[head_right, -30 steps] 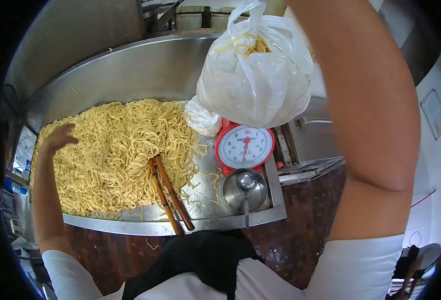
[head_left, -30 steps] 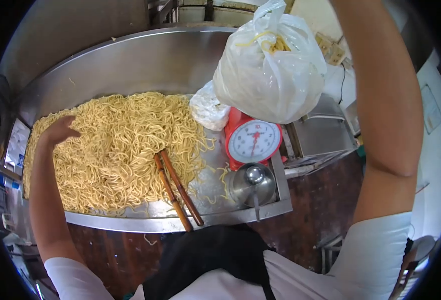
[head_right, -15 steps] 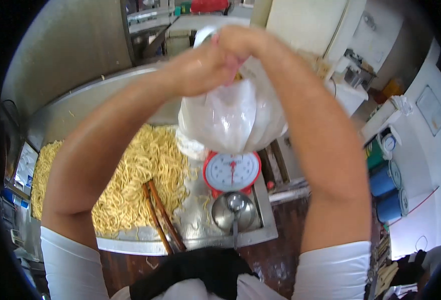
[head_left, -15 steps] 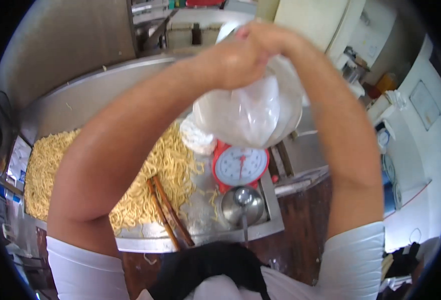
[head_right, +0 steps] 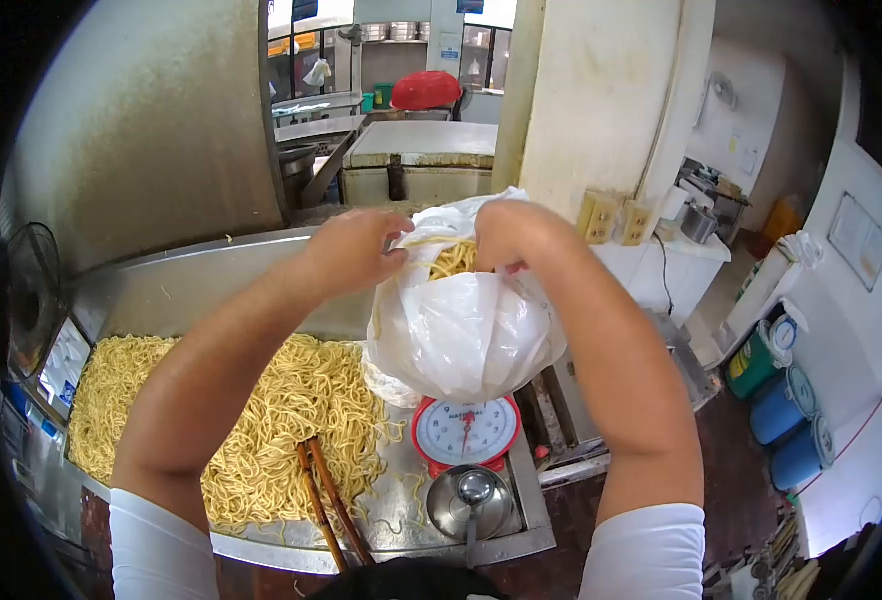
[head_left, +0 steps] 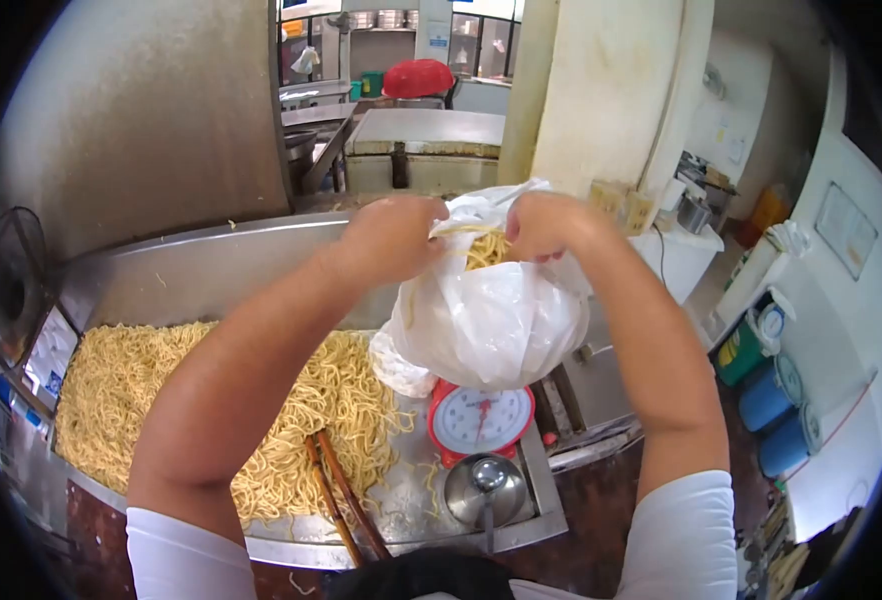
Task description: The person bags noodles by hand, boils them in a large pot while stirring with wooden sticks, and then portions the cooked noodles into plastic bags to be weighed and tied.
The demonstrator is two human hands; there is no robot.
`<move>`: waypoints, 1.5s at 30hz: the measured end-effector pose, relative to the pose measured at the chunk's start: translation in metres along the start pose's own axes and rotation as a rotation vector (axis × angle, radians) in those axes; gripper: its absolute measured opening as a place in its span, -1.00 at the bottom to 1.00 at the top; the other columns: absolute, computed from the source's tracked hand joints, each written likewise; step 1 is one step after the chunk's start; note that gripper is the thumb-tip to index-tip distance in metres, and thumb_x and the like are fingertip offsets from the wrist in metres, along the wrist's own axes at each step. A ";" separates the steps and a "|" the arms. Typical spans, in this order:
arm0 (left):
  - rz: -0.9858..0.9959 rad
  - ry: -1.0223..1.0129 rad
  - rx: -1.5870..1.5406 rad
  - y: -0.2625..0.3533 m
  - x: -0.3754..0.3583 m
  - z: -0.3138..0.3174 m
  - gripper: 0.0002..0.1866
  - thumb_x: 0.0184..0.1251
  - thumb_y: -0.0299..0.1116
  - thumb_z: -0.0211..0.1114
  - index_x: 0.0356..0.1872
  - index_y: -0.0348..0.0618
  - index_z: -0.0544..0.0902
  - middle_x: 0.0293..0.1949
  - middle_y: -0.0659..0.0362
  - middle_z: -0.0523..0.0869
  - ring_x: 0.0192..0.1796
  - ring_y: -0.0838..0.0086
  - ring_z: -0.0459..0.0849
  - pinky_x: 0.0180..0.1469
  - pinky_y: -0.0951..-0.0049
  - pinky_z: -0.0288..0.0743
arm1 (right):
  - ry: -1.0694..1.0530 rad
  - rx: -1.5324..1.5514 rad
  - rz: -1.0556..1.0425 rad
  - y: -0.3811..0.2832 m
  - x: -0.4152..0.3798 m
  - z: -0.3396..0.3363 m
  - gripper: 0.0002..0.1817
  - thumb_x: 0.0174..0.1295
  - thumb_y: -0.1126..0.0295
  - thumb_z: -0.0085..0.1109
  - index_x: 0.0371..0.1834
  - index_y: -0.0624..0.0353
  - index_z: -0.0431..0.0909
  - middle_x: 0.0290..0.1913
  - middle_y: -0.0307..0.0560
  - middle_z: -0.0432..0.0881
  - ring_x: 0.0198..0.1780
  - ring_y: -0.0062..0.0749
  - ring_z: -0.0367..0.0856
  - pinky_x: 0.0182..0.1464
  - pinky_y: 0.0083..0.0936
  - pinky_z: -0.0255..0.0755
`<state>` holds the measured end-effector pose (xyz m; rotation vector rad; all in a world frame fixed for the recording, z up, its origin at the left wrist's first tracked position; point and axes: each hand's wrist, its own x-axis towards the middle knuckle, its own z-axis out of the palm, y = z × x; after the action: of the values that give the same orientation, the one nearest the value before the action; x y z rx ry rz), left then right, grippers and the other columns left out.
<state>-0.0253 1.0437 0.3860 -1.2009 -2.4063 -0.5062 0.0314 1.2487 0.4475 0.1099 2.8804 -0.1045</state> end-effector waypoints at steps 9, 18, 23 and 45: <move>-0.026 -0.346 -0.612 0.014 0.046 0.005 -0.81 0.06 -0.38 0.20 -0.39 -0.26 0.69 -0.32 -0.08 0.74 -0.24 0.13 0.73 -0.19 0.16 0.56 | 0.401 0.142 -0.267 0.021 0.013 0.024 -0.73 0.05 0.37 0.31 -0.15 0.16 0.70 -0.28 0.01 0.75 -0.35 -0.25 0.73 -0.22 -0.38 0.59; -0.097 0.056 -0.265 0.022 0.042 -0.021 -0.72 0.04 -0.34 0.24 -0.24 -0.29 0.66 -0.22 -0.10 0.71 -0.10 0.22 0.70 0.02 0.26 0.52 | 0.414 0.641 -0.253 0.022 -0.018 -0.015 -0.86 0.23 0.43 0.20 -0.27 0.23 0.71 -0.42 -0.18 0.70 -0.45 -0.59 0.67 -0.39 -0.62 0.56; -0.046 -0.120 -0.952 0.015 0.074 0.035 -0.69 0.06 -0.35 0.24 -0.17 -0.29 0.66 -0.23 -0.10 0.71 -0.16 0.22 0.71 -0.03 0.25 0.54 | 0.528 0.915 -0.393 0.004 -0.015 -0.023 -0.76 0.28 0.38 0.21 -0.08 0.28 0.65 -0.32 -0.19 0.71 -0.35 -0.60 0.67 -0.32 -0.64 0.56; -0.156 0.792 -1.579 -0.004 0.084 -0.184 -0.73 0.41 -0.16 0.17 -0.52 0.07 0.45 -0.65 0.38 0.43 -0.75 0.62 0.28 -0.73 0.64 0.13 | 0.521 0.962 -0.195 -0.012 0.024 0.012 -0.58 0.33 0.03 0.01 -0.40 0.20 0.58 -0.54 -0.18 0.55 -0.58 -0.48 0.48 -0.49 -0.48 0.35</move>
<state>-0.0397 1.0077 0.5848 -0.8464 -1.1099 -2.5521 0.0098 1.2375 0.4309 0.0275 3.0095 -1.6985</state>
